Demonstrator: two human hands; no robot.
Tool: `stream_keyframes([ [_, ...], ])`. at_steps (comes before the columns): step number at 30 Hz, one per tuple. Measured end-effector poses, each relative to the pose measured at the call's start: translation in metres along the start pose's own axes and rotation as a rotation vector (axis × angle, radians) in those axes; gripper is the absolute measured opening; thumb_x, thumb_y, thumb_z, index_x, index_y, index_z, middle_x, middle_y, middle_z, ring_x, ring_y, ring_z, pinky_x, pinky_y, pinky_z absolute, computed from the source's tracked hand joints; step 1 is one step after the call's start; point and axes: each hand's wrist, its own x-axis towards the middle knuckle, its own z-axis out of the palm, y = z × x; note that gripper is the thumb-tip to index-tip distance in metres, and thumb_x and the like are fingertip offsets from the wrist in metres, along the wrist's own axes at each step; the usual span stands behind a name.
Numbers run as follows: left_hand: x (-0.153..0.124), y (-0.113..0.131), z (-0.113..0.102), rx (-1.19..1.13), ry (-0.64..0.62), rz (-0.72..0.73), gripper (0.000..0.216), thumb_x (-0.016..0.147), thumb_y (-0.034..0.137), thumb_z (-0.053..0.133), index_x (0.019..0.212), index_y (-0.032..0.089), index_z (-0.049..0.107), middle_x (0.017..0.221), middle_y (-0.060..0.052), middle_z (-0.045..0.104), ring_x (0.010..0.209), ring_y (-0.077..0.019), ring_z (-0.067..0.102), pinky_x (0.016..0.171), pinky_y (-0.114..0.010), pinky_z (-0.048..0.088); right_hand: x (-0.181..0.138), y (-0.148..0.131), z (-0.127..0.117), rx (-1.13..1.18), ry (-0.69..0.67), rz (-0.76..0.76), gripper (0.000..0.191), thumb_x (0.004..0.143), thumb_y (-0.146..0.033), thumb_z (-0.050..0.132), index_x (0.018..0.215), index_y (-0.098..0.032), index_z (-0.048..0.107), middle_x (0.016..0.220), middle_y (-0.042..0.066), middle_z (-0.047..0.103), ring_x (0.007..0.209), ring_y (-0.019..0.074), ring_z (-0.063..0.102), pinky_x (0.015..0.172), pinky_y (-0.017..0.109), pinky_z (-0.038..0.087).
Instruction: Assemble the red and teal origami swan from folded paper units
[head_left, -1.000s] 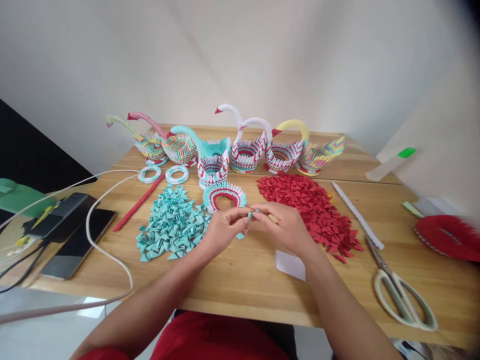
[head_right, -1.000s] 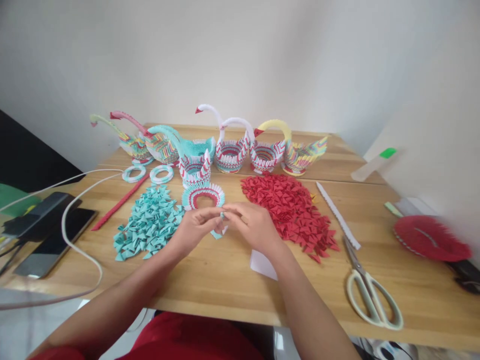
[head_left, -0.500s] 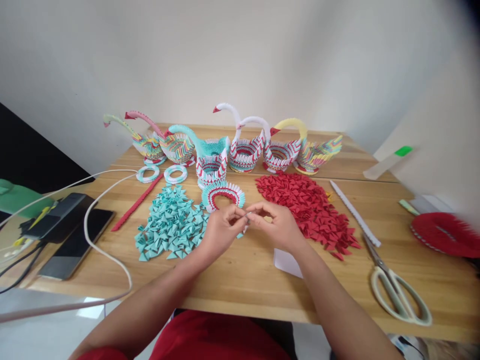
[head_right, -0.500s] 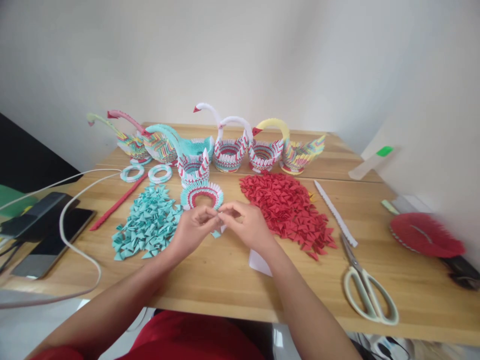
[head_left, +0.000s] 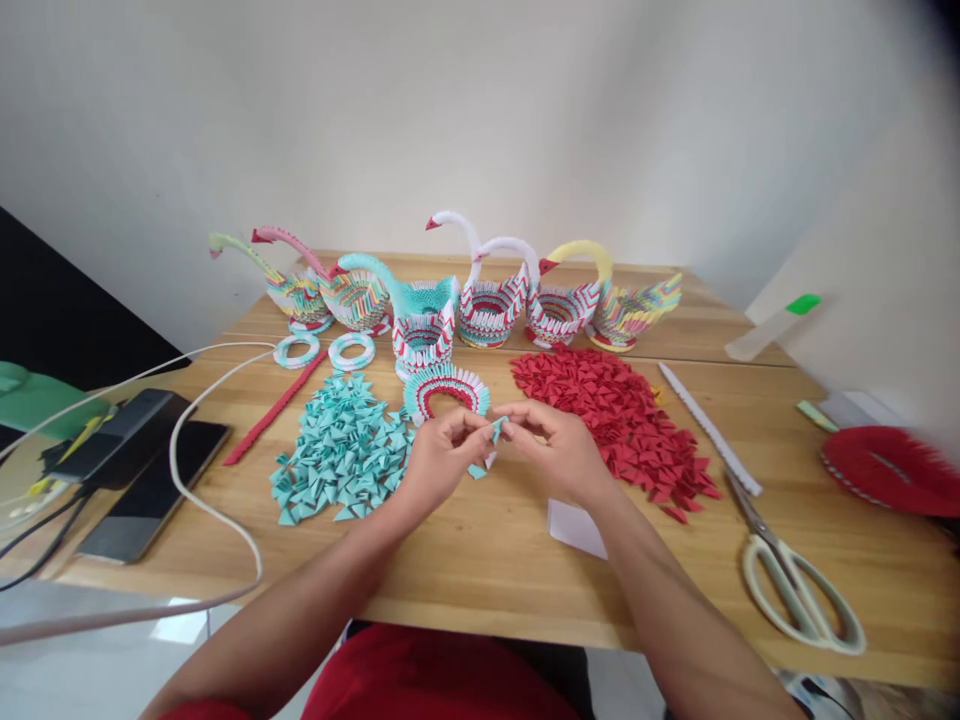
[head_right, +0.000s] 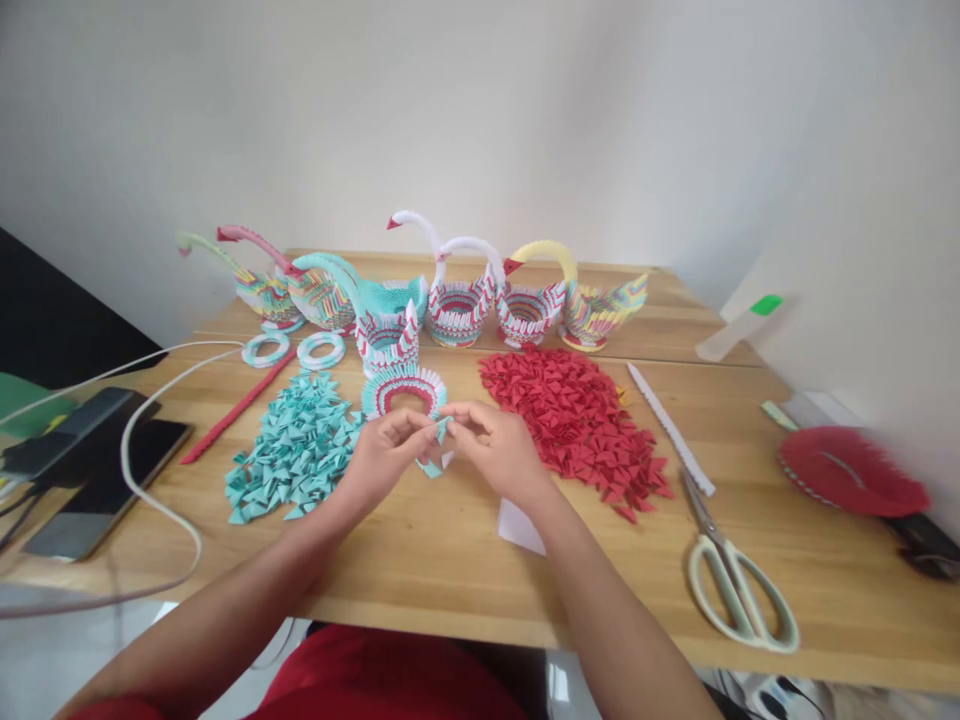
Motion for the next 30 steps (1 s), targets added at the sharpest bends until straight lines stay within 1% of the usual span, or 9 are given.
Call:
stream_keyframes([
  [2, 0.0007, 0.0029, -0.0018, -0.096, -0.032, -0.056, 0.033, 0.078, 0.045, 0.071, 0.076, 0.014, 0.061, 0.060, -0.001, 0.065, 0.052, -0.0106, 0.058, 0.054, -0.021, 0.048, 0.0003, 0.0000, -0.0007, 0.056, -0.009, 0.013, 0.021, 0.083, -0.027, 0.061, 0.100, -0.021, 0.071, 0.085, 0.003, 0.074, 0.077, 0.0165, 0.069, 0.074, 0.030, 0.053],
  [6, 0.0004, 0.0073, -0.0029, -0.306, -0.178, -0.178, 0.039, 0.078, 0.050, 0.072, 0.078, 0.014, 0.057, 0.068, -0.003, 0.067, 0.054, -0.0115, 0.062, 0.052, -0.021, 0.048, 0.0015, 0.0005, -0.0012, 0.210, -0.050, 0.044, 0.019, 0.082, -0.030, 0.063, 0.096, -0.020, 0.071, 0.078, 0.002, 0.072, 0.072, 0.0157, 0.068, 0.069, 0.029, 0.054],
  [9, 0.0001, 0.0078, -0.0028, -0.375, -0.237, -0.216, 0.040, 0.079, 0.050, 0.071, 0.082, 0.015, 0.053, 0.070, -0.004, 0.068, 0.054, -0.0123, 0.063, 0.050, -0.022, 0.048, 0.0014, -0.0004, 0.0002, 0.213, -0.051, 0.027, 0.019, 0.081, -0.029, 0.065, 0.097, -0.021, 0.070, 0.080, 0.002, 0.072, 0.072, 0.0152, 0.067, 0.067, 0.028, 0.053],
  [14, -0.0003, 0.0079, -0.0047, -0.454, -0.249, -0.261, 0.039, 0.078, 0.043, 0.076, 0.094, 0.017, 0.052, 0.065, 0.001, 0.064, 0.050, -0.0091, 0.058, 0.046, -0.017, 0.041, -0.0009, -0.0015, 0.0037, 0.109, -0.073, -0.043, 0.017, 0.085, -0.024, 0.058, 0.097, -0.021, 0.070, 0.075, 0.001, 0.072, 0.070, 0.0157, 0.068, 0.068, 0.028, 0.053],
  [16, -0.0007, 0.0088, -0.0046, -0.500, -0.263, -0.289, 0.040, 0.077, 0.041, 0.077, 0.098, 0.017, 0.052, 0.066, 0.002, 0.064, 0.052, -0.0083, 0.058, 0.047, -0.016, 0.040, -0.0015, -0.0007, 0.0046, 0.010, -0.011, -0.091, 0.016, 0.084, -0.022, 0.058, 0.093, -0.021, 0.071, 0.076, 0.001, 0.073, 0.069, 0.0159, 0.068, 0.067, 0.028, 0.052],
  [19, -0.0012, 0.0103, -0.0025, -0.554, -0.264, -0.322, 0.045, 0.073, 0.038, 0.081, 0.101, 0.017, 0.052, 0.073, 0.001, 0.066, 0.059, -0.0094, 0.062, 0.052, -0.017, 0.044, -0.0016, 0.0005, 0.0048, -0.151, 0.092, -0.193, 0.017, 0.083, -0.018, 0.056, 0.091, -0.023, 0.071, 0.080, 0.002, 0.073, 0.073, 0.0169, 0.067, 0.070, 0.029, 0.051],
  [23, 0.0002, 0.0090, 0.0000, -0.553, -0.275, -0.363, 0.049, 0.070, 0.039, 0.083, 0.100, 0.016, 0.052, 0.077, -0.001, 0.067, 0.060, -0.0100, 0.064, 0.054, -0.019, 0.046, -0.0012, 0.0007, 0.0037, -0.258, 0.127, -0.351, 0.019, 0.087, -0.017, 0.053, 0.095, -0.023, 0.070, 0.082, 0.004, 0.071, 0.077, 0.0185, 0.066, 0.071, 0.031, 0.051],
  [26, 0.0013, 0.0047, 0.0010, -0.494, -0.243, -0.318, 0.051, 0.068, 0.041, 0.083, 0.100, 0.017, 0.051, 0.073, 0.001, 0.066, 0.055, -0.0102, 0.062, 0.051, -0.019, 0.044, -0.0006, 0.0020, 0.0026, -0.272, 0.117, -0.424, 0.019, 0.090, -0.017, 0.053, 0.096, -0.022, 0.069, 0.083, 0.006, 0.071, 0.078, 0.0193, 0.065, 0.071, 0.033, 0.051],
  [30, -0.0018, 0.0007, 0.0038, -0.252, -0.142, -0.149, 0.042, 0.073, 0.037, 0.076, 0.099, 0.018, 0.050, 0.064, 0.004, 0.062, 0.051, -0.0103, 0.058, 0.050, -0.020, 0.042, -0.0003, 0.0034, -0.0005, -0.230, 0.048, -0.450, 0.017, 0.090, -0.017, 0.054, 0.097, -0.023, 0.069, 0.088, 0.005, 0.072, 0.081, 0.0188, 0.067, 0.075, 0.033, 0.052],
])
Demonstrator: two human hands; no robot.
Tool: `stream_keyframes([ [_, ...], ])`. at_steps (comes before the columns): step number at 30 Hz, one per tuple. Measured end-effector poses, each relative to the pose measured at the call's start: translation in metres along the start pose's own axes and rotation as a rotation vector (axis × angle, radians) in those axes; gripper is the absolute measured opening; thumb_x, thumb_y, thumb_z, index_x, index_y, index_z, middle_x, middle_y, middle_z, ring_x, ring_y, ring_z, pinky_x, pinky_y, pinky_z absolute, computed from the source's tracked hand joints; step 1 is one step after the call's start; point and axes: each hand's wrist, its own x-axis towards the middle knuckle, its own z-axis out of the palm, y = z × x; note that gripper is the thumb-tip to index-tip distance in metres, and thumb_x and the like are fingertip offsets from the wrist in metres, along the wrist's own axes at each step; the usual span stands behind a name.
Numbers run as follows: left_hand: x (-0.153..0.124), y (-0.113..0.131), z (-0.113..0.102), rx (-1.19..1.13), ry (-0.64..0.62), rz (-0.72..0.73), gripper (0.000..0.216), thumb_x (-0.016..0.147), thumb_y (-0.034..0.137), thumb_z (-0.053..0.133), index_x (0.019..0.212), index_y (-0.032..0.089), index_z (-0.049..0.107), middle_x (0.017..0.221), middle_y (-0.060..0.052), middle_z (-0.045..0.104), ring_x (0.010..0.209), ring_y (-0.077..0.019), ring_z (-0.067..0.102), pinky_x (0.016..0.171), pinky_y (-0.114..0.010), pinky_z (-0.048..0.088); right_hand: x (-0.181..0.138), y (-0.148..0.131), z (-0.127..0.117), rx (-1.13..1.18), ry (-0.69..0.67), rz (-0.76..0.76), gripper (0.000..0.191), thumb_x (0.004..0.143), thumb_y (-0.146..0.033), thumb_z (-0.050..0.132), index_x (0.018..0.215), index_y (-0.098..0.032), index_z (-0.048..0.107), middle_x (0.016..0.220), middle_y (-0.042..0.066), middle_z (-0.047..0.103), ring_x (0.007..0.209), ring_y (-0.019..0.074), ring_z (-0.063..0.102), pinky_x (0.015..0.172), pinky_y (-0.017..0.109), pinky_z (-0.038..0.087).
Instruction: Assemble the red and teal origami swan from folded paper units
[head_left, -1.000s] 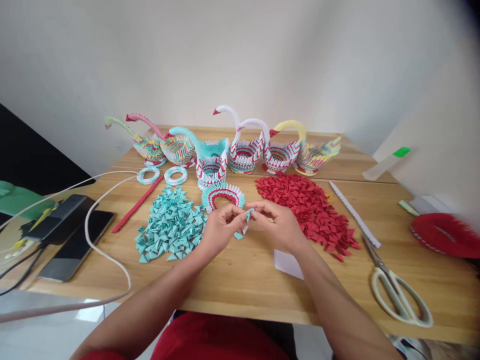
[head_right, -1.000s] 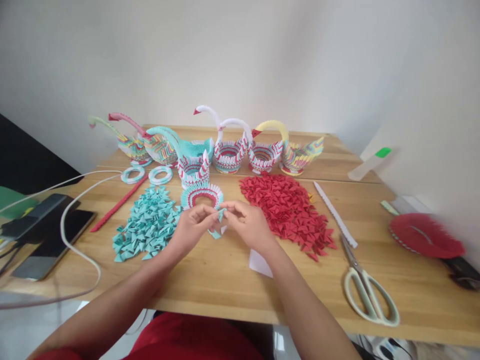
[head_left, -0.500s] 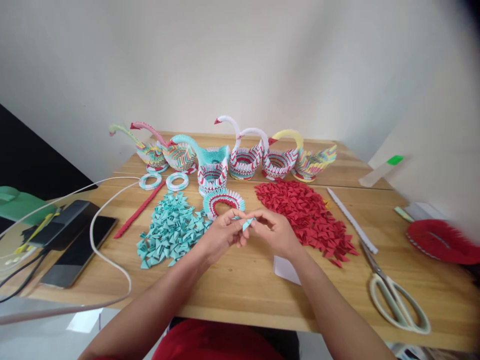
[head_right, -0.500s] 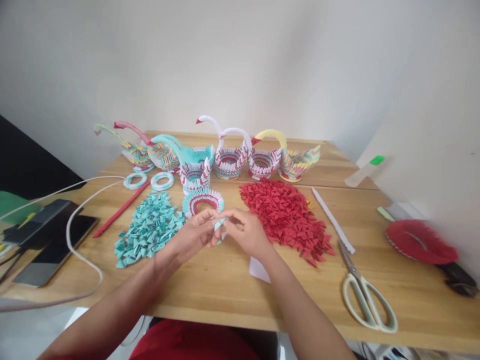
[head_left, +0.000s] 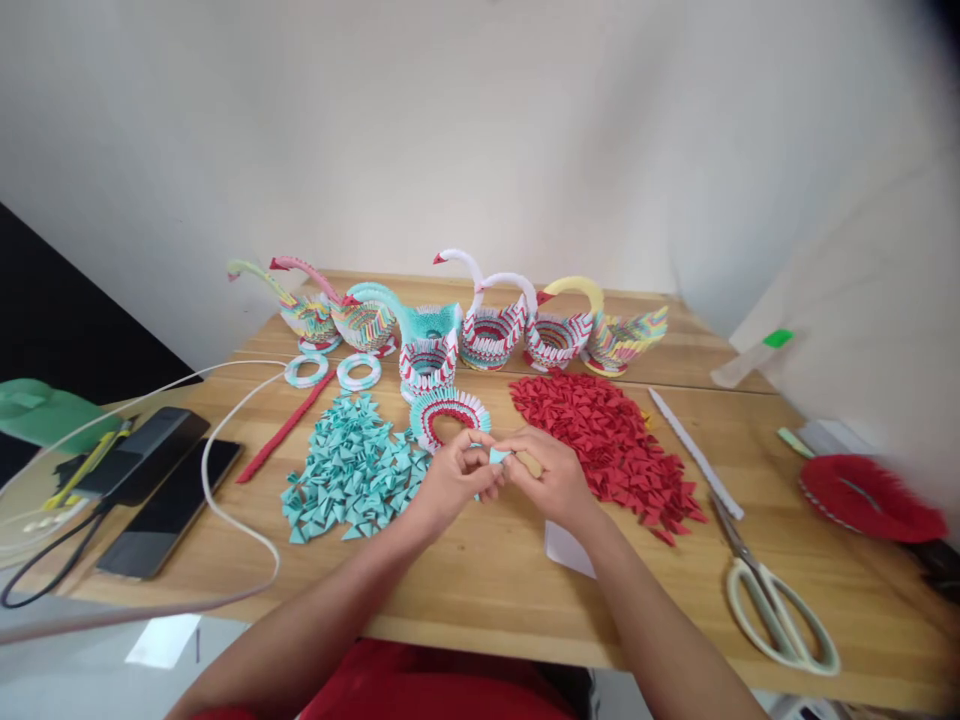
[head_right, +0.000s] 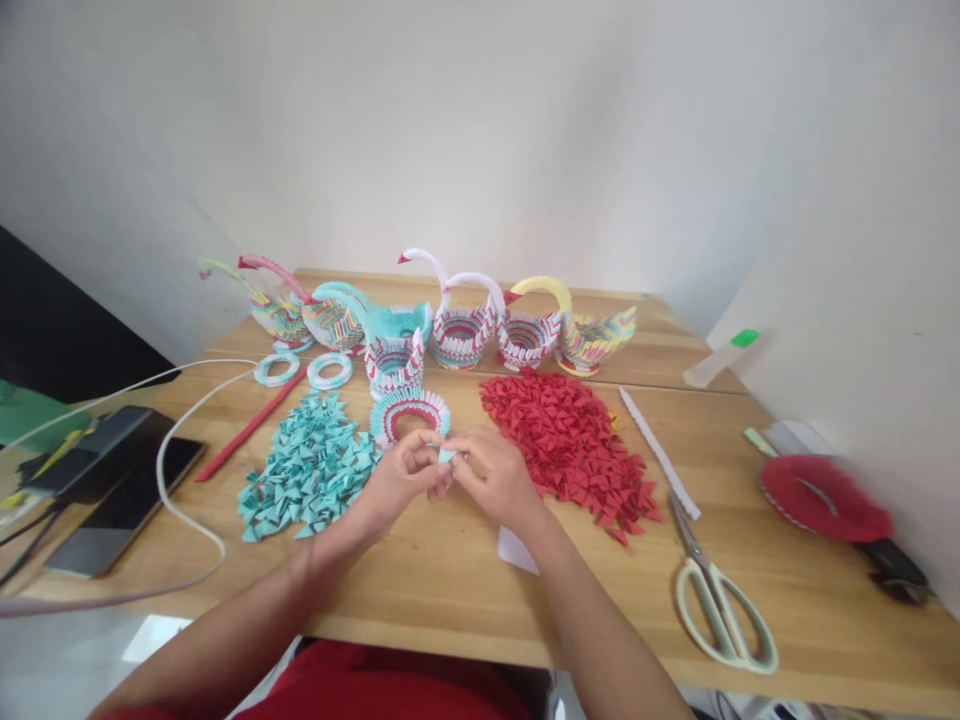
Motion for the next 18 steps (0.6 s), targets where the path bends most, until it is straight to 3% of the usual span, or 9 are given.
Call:
stream_keyframes([
  [4, -0.0059, 0.0017, 0.0024, 0.462, 0.123, 0.220, 0.024, 0.080, 0.023, 0.064, 0.103, 0.019, 0.058, 0.069, 0.002, 0.064, 0.062, -0.0128, 0.060, 0.061, -0.023, 0.046, 0.0008, -0.0023, -0.0037, 0.054, -0.023, 0.013, 0.016, 0.090, -0.019, 0.055, 0.096, -0.024, 0.069, 0.089, 0.005, 0.073, 0.081, 0.0188, 0.067, 0.074, 0.033, 0.053],
  [8, -0.0076, 0.0054, 0.0011, 0.776, 0.188, 0.392, 0.026, 0.080, 0.017, 0.063, 0.106, 0.021, 0.066, 0.078, -0.001, 0.068, 0.066, -0.0144, 0.061, 0.066, -0.025, 0.049, 0.0015, -0.0054, -0.0028, 0.043, 0.018, 0.063, 0.016, 0.089, -0.019, 0.053, 0.091, -0.023, 0.069, 0.083, 0.004, 0.073, 0.075, 0.0182, 0.067, 0.071, 0.032, 0.052],
  [13, -0.0053, 0.0056, -0.0005, 0.645, 0.205, 0.402, 0.014, 0.083, 0.022, 0.064, 0.097, 0.019, 0.067, 0.094, -0.006, 0.070, 0.083, -0.0175, 0.066, 0.074, -0.026, 0.053, 0.0017, -0.0054, 0.0006, 0.033, 0.026, 0.202, 0.016, 0.086, -0.021, 0.054, 0.090, -0.023, 0.070, 0.086, 0.004, 0.075, 0.076, 0.0187, 0.068, 0.075, 0.032, 0.053],
  [18, -0.0041, 0.0048, -0.0019, 0.419, 0.177, 0.312, 0.012, 0.083, 0.028, 0.067, 0.081, 0.017, 0.065, 0.089, -0.006, 0.069, 0.080, -0.0159, 0.065, 0.073, -0.026, 0.054, 0.0036, -0.0065, 0.0000, 0.153, 0.001, 0.308, 0.016, 0.086, -0.025, 0.056, 0.088, -0.022, 0.071, 0.084, 0.004, 0.075, 0.075, 0.0174, 0.070, 0.070, 0.028, 0.054],
])
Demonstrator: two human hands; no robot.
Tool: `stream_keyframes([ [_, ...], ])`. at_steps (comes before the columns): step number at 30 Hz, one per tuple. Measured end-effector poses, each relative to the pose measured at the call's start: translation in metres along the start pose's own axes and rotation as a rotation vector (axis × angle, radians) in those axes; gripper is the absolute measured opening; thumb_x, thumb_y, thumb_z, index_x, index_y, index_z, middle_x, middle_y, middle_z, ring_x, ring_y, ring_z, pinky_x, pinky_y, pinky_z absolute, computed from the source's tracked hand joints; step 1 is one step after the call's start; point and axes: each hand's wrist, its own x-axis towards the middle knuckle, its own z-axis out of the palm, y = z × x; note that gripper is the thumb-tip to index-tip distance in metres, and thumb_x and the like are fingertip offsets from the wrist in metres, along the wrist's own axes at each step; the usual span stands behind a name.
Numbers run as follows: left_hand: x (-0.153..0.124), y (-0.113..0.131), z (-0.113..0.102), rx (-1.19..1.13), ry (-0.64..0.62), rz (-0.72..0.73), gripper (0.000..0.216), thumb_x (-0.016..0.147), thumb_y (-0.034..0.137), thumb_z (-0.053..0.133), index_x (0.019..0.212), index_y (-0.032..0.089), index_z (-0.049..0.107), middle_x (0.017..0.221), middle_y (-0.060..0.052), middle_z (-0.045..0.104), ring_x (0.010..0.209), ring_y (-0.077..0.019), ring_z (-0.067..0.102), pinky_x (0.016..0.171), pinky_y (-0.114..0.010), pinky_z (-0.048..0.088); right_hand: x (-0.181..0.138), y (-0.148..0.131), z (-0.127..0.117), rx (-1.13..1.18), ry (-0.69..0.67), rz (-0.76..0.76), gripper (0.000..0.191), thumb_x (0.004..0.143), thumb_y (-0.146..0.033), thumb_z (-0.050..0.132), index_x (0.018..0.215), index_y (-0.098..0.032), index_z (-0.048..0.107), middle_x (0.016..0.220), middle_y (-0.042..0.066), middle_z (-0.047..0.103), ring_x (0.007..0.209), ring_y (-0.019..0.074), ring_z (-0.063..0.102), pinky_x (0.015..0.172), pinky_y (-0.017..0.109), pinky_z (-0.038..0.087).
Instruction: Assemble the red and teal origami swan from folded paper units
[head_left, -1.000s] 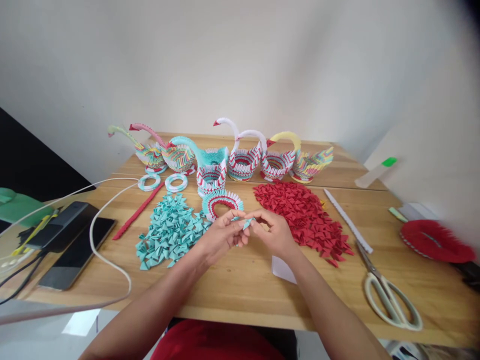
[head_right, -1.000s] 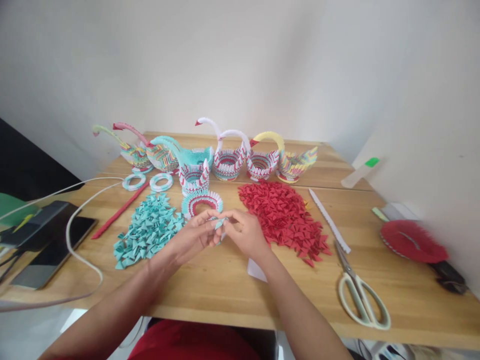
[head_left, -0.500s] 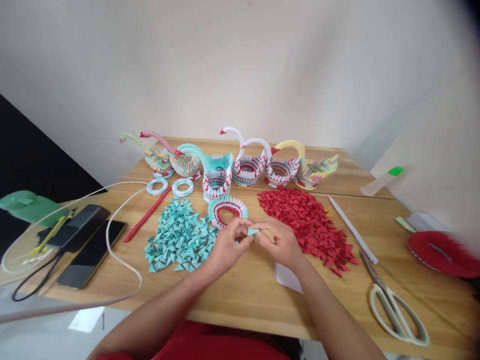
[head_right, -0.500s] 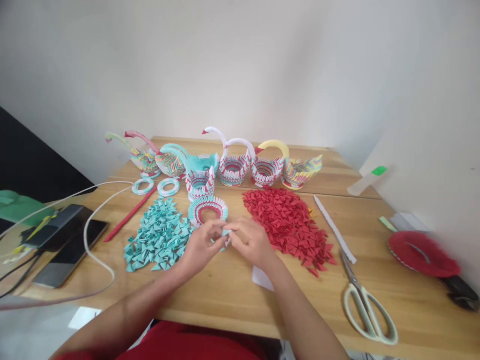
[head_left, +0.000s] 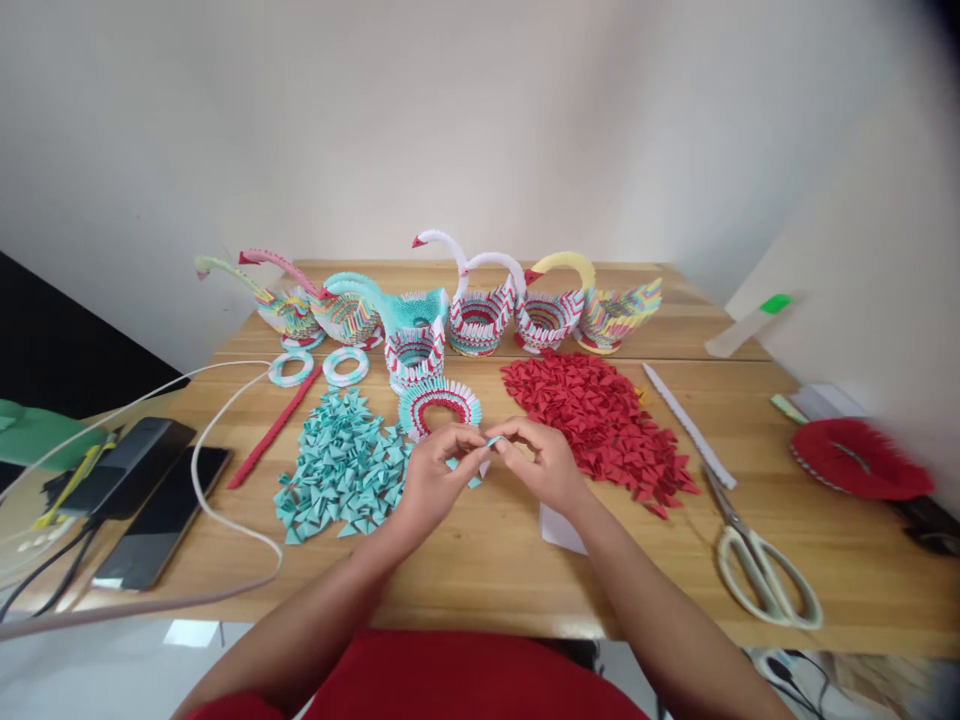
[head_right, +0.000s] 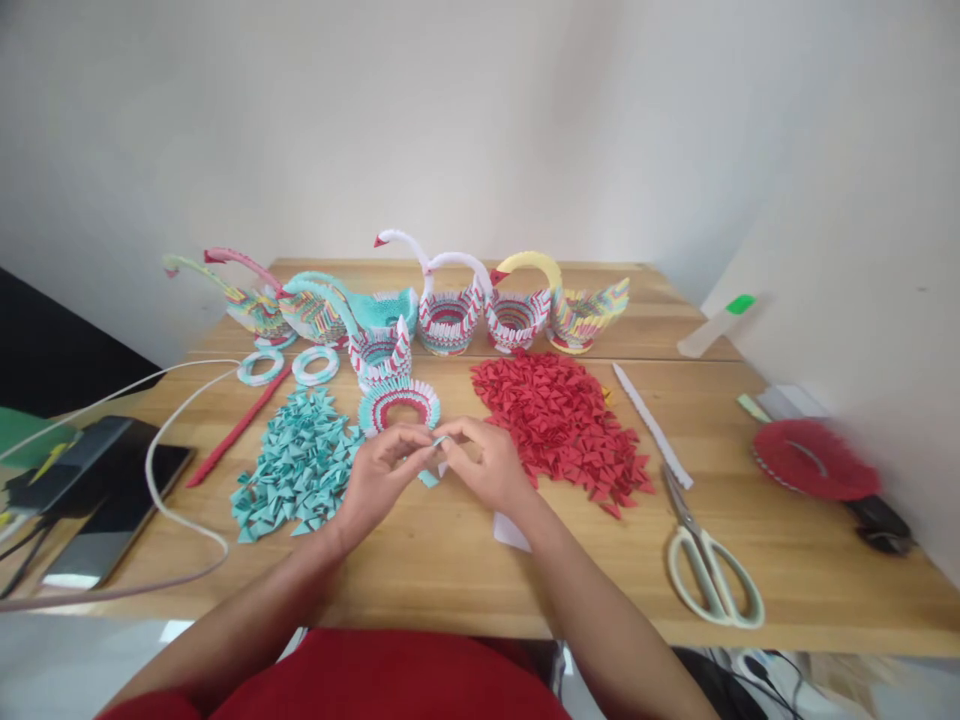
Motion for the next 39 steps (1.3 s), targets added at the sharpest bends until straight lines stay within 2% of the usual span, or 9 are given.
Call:
stream_keyframes([
  [4, 0.0018, 0.0021, -0.0010, -0.148, -0.030, -0.134, 0.021, 0.078, 0.034, 0.071, 0.074, 0.016, 0.062, 0.081, -0.004, 0.067, 0.066, -0.0124, 0.062, 0.062, -0.024, 0.052, 0.0006, 0.0014, 0.0009, 0.106, -0.018, 0.071, 0.017, 0.085, -0.025, 0.056, 0.089, -0.021, 0.072, 0.085, 0.004, 0.076, 0.074, 0.0173, 0.071, 0.068, 0.027, 0.055],
  [6, 0.0033, 0.0036, -0.0016, -0.160, -0.024, -0.156, 0.024, 0.076, 0.037, 0.072, 0.071, 0.015, 0.062, 0.080, -0.004, 0.067, 0.065, -0.0126, 0.062, 0.061, -0.024, 0.053, 0.0006, 0.0029, 0.0021, 0.132, -0.019, 0.092, 0.017, 0.084, -0.026, 0.057, 0.090, -0.021, 0.072, 0.084, 0.003, 0.076, 0.074, 0.0174, 0.071, 0.067, 0.027, 0.056],
  [11, 0.0059, 0.0024, -0.0032, -0.131, -0.015, -0.127, 0.026, 0.074, 0.038, 0.072, 0.067, 0.015, 0.064, 0.084, -0.008, 0.069, 0.079, -0.0173, 0.066, 0.069, -0.027, 0.054, 0.0004, 0.0045, 0.0036, 0.117, -0.007, 0.104, 0.018, 0.084, -0.026, 0.058, 0.090, -0.022, 0.074, 0.082, 0.003, 0.076, 0.072, 0.0168, 0.071, 0.068, 0.026, 0.056],
  [16, 0.0042, 0.0006, -0.0026, -0.045, -0.001, -0.051, 0.020, 0.078, 0.033, 0.070, 0.069, 0.016, 0.067, 0.082, -0.007, 0.071, 0.075, -0.0168, 0.066, 0.069, -0.027, 0.054, 0.0000, 0.0025, 0.0040, 0.004, 0.015, 0.037, 0.018, 0.084, -0.026, 0.058, 0.089, -0.024, 0.075, 0.083, 0.003, 0.077, 0.073, 0.0172, 0.070, 0.070, 0.028, 0.054],
  [22, 0.0022, 0.0031, -0.0020, 0.100, 0.007, 0.068, 0.010, 0.080, 0.026, 0.070, 0.074, 0.017, 0.069, 0.087, -0.007, 0.072, 0.081, -0.0178, 0.067, 0.072, -0.026, 0.053, -0.0011, 0.0014, 0.0055, -0.077, 0.031, -0.047, 0.018, 0.085, -0.022, 0.056, 0.088, -0.023, 0.074, 0.081, 0.003, 0.076, 0.070, 0.0170, 0.069, 0.070, 0.029, 0.053],
  [33, 0.0050, -0.0001, -0.0020, -0.029, -0.006, -0.074, 0.018, 0.078, 0.032, 0.068, 0.071, 0.015, 0.067, 0.076, -0.005, 0.070, 0.069, -0.0155, 0.066, 0.065, -0.025, 0.054, -0.0018, 0.0061, 0.0069, -0.098, 0.038, -0.081, 0.018, 0.086, -0.018, 0.057, 0.091, -0.023, 0.074, 0.083, 0.003, 0.077, 0.072, 0.0161, 0.070, 0.070, 0.027, 0.052],
  [39, 0.0052, -0.0053, -0.0030, -0.015, -0.030, -0.047, 0.016, 0.080, 0.028, 0.065, 0.072, 0.015, 0.067, 0.070, -0.003, 0.069, 0.062, -0.0134, 0.064, 0.062, -0.023, 0.052, -0.0022, 0.0063, 0.0069, -0.163, 0.033, -0.159, 0.019, 0.087, -0.016, 0.056, 0.094, -0.021, 0.073, 0.084, 0.004, 0.077, 0.075, 0.0163, 0.070, 0.071, 0.027, 0.052],
])
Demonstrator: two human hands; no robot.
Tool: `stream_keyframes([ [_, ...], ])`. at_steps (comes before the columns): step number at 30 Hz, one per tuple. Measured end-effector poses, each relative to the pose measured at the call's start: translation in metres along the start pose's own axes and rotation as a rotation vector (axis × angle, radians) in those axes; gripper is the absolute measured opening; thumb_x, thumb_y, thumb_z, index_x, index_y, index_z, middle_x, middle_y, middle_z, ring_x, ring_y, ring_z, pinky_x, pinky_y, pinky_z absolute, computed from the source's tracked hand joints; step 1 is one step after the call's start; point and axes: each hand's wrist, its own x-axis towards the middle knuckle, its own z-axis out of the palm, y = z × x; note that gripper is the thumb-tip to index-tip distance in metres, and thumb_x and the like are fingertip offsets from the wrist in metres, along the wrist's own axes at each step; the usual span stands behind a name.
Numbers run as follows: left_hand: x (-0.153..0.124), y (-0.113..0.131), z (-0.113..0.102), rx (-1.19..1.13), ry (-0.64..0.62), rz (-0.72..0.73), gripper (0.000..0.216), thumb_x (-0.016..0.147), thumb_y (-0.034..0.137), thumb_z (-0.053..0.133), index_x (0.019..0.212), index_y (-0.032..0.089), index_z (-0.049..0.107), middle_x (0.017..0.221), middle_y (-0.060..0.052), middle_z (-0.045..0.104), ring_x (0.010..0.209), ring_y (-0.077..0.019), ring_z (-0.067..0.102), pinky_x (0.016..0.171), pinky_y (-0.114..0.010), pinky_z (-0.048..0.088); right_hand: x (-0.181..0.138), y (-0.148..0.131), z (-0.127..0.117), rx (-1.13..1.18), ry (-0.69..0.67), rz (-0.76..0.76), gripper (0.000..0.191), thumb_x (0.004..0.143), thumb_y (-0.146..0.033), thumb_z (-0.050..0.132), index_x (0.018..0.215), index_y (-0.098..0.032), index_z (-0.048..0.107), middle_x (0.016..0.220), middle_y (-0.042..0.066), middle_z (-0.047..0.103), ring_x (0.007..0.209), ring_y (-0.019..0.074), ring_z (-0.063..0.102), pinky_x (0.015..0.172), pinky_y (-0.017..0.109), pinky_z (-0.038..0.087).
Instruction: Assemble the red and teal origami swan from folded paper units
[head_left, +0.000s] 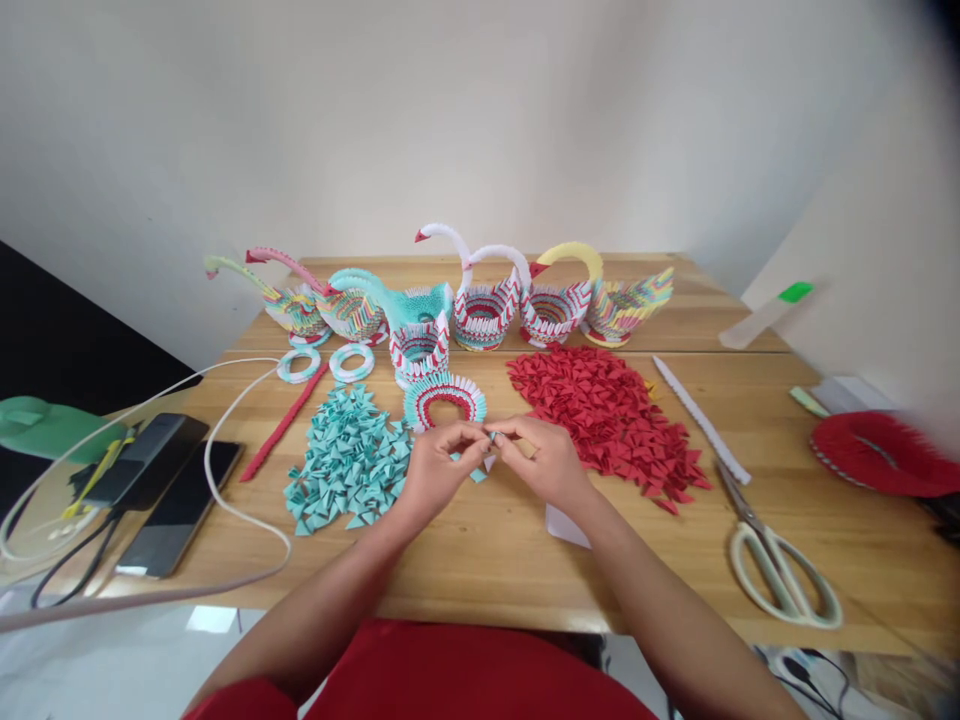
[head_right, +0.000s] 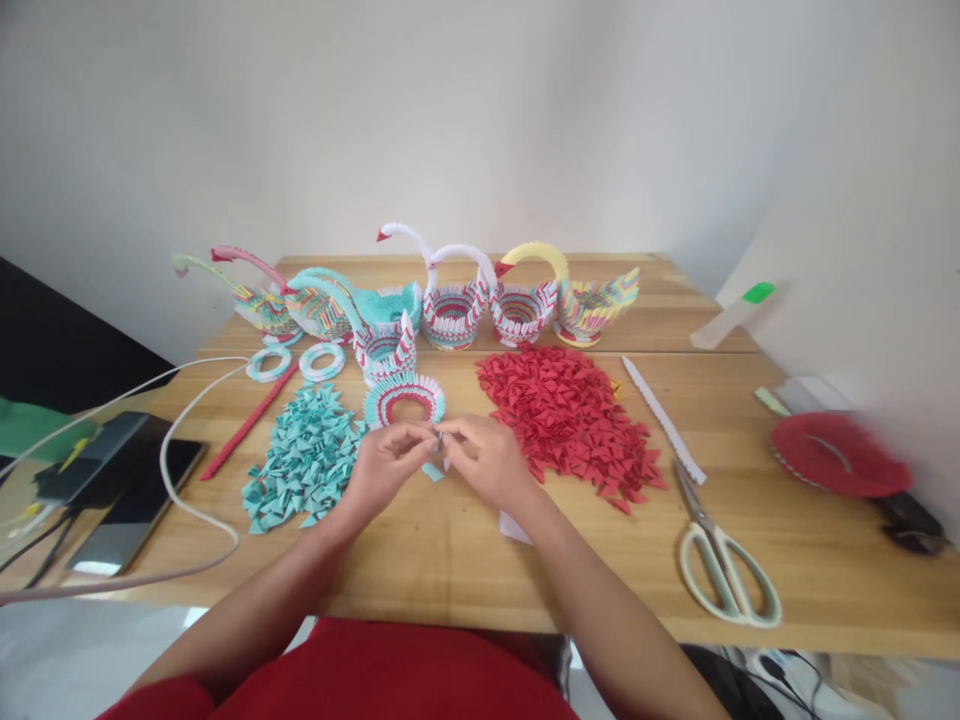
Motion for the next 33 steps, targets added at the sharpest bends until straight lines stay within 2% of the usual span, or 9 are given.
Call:
stream_keyframes([
  [7, 0.000, 0.010, -0.002, 0.207, -0.017, 0.153, 0.012, 0.082, 0.019, 0.062, 0.074, 0.017, 0.071, 0.072, -0.002, 0.073, 0.063, -0.0140, 0.066, 0.063, -0.022, 0.052, -0.001, 0.001, 0.000, -0.038, 0.002, -0.015, 0.017, 0.088, -0.016, 0.056, 0.094, -0.020, 0.072, 0.084, 0.004, 0.076, 0.075, 0.0172, 0.070, 0.070, 0.028, 0.051],
  [11, 0.001, 0.013, -0.004, 0.245, -0.034, 0.163, 0.014, 0.082, 0.018, 0.062, 0.072, 0.017, 0.071, 0.069, -0.002, 0.073, 0.062, -0.0144, 0.066, 0.062, -0.021, 0.052, -0.001, 0.002, 0.000, -0.092, -0.015, -0.083, 0.018, 0.090, -0.016, 0.054, 0.096, -0.020, 0.071, 0.087, 0.006, 0.076, 0.079, 0.0186, 0.070, 0.073, 0.030, 0.050],
  [18, 0.002, 0.007, -0.005, 0.253, -0.036, 0.157, 0.013, 0.082, 0.017, 0.062, 0.073, 0.017, 0.071, 0.070, -0.001, 0.072, 0.064, -0.0139, 0.065, 0.063, -0.021, 0.049, -0.002, 0.004, -0.001, -0.156, -0.021, -0.167, 0.018, 0.091, -0.014, 0.053, 0.097, -0.018, 0.070, 0.081, 0.006, 0.074, 0.074, 0.0188, 0.067, 0.070, 0.030, 0.049],
  [22, 0.001, -0.001, -0.004, 0.151, -0.047, 0.051, 0.013, 0.084, 0.022, 0.062, 0.075, 0.016, 0.070, 0.069, -0.001, 0.070, 0.062, -0.0128, 0.063, 0.064, -0.022, 0.049, -0.001, 0.003, -0.002, -0.123, -0.020, -0.160, 0.020, 0.090, -0.014, 0.053, 0.098, -0.020, 0.070, 0.082, 0.005, 0.075, 0.075, 0.0181, 0.068, 0.071, 0.030, 0.050],
  [25, 0.002, -0.003, -0.003, -0.047, -0.035, -0.062, 0.012, 0.080, 0.027, 0.068, 0.080, 0.015, 0.068, 0.073, -0.003, 0.071, 0.066, -0.0137, 0.065, 0.066, -0.024, 0.052, -0.001, 0.001, -0.003, -0.085, -0.002, -0.110, 0.020, 0.090, -0.015, 0.054, 0.097, -0.021, 0.071, 0.084, 0.005, 0.076, 0.077, 0.0178, 0.069, 0.072, 0.029, 0.051],
  [28, 0.005, 0.000, -0.001, -0.250, -0.029, -0.158, 0.023, 0.071, 0.030, 0.078, 0.082, 0.015, 0.064, 0.071, -0.002, 0.069, 0.061, -0.0134, 0.065, 0.061, -0.024, 0.053, 0.000, 0.000, -0.003, -0.025, 0.038, -0.009, 0.022, 0.087, -0.015, 0.055, 0.099, -0.022, 0.072, 0.089, 0.003, 0.076, 0.075, 0.0163, 0.070, 0.071, 0.027, 0.053],
  [33, 0.006, 0.005, -0.002, -0.374, -0.057, -0.190, 0.032, 0.067, 0.034, 0.083, 0.082, 0.014, 0.061, 0.064, 0.000, 0.066, 0.054, -0.0117, 0.062, 0.055, -0.023, 0.052, -0.001, -0.001, -0.001, 0.011, 0.029, 0.009, 0.023, 0.085, -0.015, 0.055, 0.097, -0.023, 0.071, 0.090, 0.002, 0.076, 0.073, 0.0155, 0.069, 0.072, 0.026, 0.053],
])
